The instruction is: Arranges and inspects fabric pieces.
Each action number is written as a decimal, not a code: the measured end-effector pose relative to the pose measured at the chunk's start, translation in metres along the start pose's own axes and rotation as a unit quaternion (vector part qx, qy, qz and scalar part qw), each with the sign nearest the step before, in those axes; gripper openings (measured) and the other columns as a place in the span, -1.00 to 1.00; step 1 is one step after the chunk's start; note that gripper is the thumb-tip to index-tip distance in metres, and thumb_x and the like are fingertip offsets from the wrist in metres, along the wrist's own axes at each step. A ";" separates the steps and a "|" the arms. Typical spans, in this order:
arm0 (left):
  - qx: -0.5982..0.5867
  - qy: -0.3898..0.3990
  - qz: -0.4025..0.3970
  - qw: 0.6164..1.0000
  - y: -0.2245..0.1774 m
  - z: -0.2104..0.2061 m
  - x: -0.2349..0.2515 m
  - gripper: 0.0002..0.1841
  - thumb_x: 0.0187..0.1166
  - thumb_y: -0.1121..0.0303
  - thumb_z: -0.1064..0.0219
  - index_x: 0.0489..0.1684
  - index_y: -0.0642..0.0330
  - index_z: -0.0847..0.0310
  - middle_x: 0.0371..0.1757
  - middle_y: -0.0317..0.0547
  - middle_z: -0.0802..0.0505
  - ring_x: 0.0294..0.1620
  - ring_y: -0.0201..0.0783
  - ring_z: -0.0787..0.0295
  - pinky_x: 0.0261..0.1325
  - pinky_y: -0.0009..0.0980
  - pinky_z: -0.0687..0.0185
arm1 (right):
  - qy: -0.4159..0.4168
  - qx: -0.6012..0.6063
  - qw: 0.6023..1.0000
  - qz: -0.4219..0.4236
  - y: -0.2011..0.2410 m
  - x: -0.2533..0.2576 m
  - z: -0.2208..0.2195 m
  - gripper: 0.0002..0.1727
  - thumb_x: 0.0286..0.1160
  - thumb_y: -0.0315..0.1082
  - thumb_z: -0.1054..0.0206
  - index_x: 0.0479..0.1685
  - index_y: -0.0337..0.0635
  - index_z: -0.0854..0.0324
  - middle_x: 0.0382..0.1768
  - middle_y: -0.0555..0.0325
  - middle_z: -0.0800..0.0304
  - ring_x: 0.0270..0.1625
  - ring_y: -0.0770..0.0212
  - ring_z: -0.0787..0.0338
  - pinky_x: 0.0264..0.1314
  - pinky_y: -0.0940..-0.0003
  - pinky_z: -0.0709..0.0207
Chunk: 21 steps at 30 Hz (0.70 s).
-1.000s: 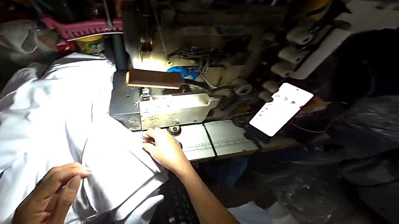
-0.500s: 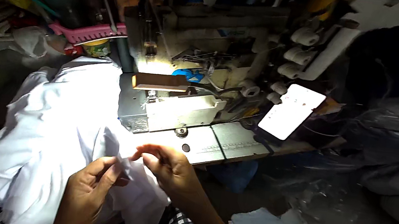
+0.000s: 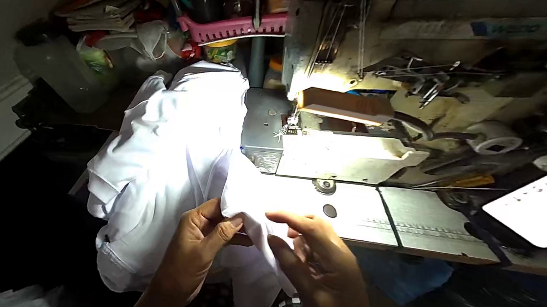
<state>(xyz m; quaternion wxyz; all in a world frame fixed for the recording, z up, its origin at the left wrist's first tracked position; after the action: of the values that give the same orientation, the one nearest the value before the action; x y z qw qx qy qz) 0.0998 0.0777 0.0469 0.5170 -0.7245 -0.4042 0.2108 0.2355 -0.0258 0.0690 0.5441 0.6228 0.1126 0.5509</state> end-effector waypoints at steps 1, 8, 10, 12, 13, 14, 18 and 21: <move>-0.011 0.002 0.000 1.000 -0.001 0.001 0.000 -0.90 0.59 0.53 -0.34 -0.09 0.29 -0.75 -0.19 -0.09 -0.93 -0.19 -0.28 -0.93 0.03 -0.30 -0.89 | -0.009 -0.034 0.999 0.008 0.007 0.001 0.004 -0.72 0.58 -0.12 -0.41 0.21 0.15 -0.76 -0.26 0.38 -0.62 -0.43 0.73 -0.42 -0.42 0.86 -0.28; -0.035 0.027 0.007 0.999 0.003 -0.002 0.011 -0.93 0.54 0.52 -0.43 -0.18 0.26 -0.83 -0.23 -0.05 -0.94 -0.19 -0.24 -0.95 0.04 -0.28 -0.90 | -0.012 -0.082 0.996 0.020 0.008 0.015 -0.005 -0.88 0.58 -0.20 -0.39 -0.08 0.12 -0.81 -0.10 0.37 -0.77 -0.39 0.68 -0.59 -0.40 0.80 -0.49; -0.022 0.005 0.021 1.000 0.002 0.007 0.017 -0.94 0.57 0.53 -0.37 -0.18 0.23 -0.76 -0.23 -0.09 -0.90 -0.20 -0.30 -0.91 0.03 -0.31 -0.88 | -0.025 0.055 0.995 -0.078 -0.011 0.021 0.009 -0.90 0.63 -0.23 -0.34 -0.10 0.14 -0.78 -0.46 0.52 -0.71 -0.62 0.72 -0.49 -0.61 0.79 -0.39; -0.023 -0.011 0.029 0.999 -0.002 0.015 0.021 -0.88 0.62 0.49 -0.28 -0.09 0.14 -0.73 -0.21 -0.14 -0.86 -0.24 -0.39 -0.85 -0.07 -0.42 -0.83 | -0.042 0.209 0.957 -0.197 -0.033 0.023 0.016 -0.86 0.64 -0.32 -0.29 -0.11 0.09 -0.77 -0.71 0.40 -0.61 -0.81 0.64 -0.38 -0.79 0.73 -0.28; -0.023 -0.016 0.025 0.999 -0.007 0.019 0.024 -0.86 0.65 0.45 -0.25 -0.06 0.08 -0.73 -0.21 -0.18 -0.87 -0.25 -0.43 -0.85 -0.11 -0.47 -0.82 | -0.060 0.280 0.929 -0.235 -0.041 0.023 0.017 -0.82 0.61 -0.39 -0.24 -0.12 0.05 -0.78 -0.75 0.34 -0.56 -0.84 0.62 -0.31 -0.83 0.72 -0.23; -0.011 -0.019 0.013 1.000 -0.014 0.022 0.027 -0.85 0.67 0.40 -0.25 -0.05 0.02 -0.76 -0.26 -0.23 -0.86 -0.30 -0.49 -0.82 -0.18 -0.53 -0.80 | -0.076 0.340 0.902 -0.254 -0.048 0.023 0.017 -0.78 0.59 -0.44 -0.20 -0.15 0.01 -0.78 -0.75 0.31 -0.54 -0.85 0.62 -0.29 -0.83 0.73 -0.22; 0.171 -0.001 -0.053 0.984 -0.037 0.029 0.039 -0.84 0.74 0.31 -0.20 0.02 -0.08 -0.72 -0.44 -0.33 -0.73 -0.52 -0.59 -0.61 -0.42 -0.71 -0.57 | -0.097 0.381 0.889 -0.236 -0.056 0.024 0.016 -0.71 0.57 -0.50 -0.15 -0.25 0.01 -0.80 -0.70 0.31 -0.61 -0.80 0.63 -0.36 -0.76 0.75 -0.27; 0.294 0.040 -0.132 0.946 -0.048 0.024 0.038 -0.88 0.65 0.11 -0.35 -0.14 -0.17 -0.78 -0.33 -0.50 -0.78 -0.35 -0.65 -0.64 -0.29 -0.75 -0.54 | -0.059 0.260 0.949 -0.165 -0.051 0.024 0.022 -0.79 0.50 -0.32 -0.37 -0.09 0.22 -0.88 -0.60 0.44 -0.71 -0.67 0.67 -0.47 -0.59 0.76 -0.36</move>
<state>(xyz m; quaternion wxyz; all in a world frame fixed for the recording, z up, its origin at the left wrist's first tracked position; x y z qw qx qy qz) 0.0864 0.1288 0.0865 0.7461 -0.4883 -0.3952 0.2209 0.2852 -0.0005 0.0464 0.4522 0.7465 0.3215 0.3672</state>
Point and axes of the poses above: each hand's wrist, its own x-axis towards the middle knuckle, its own z-axis out of the back of the hand, y = z × x, the point moved 9 cm from there along x, towards the middle knuckle
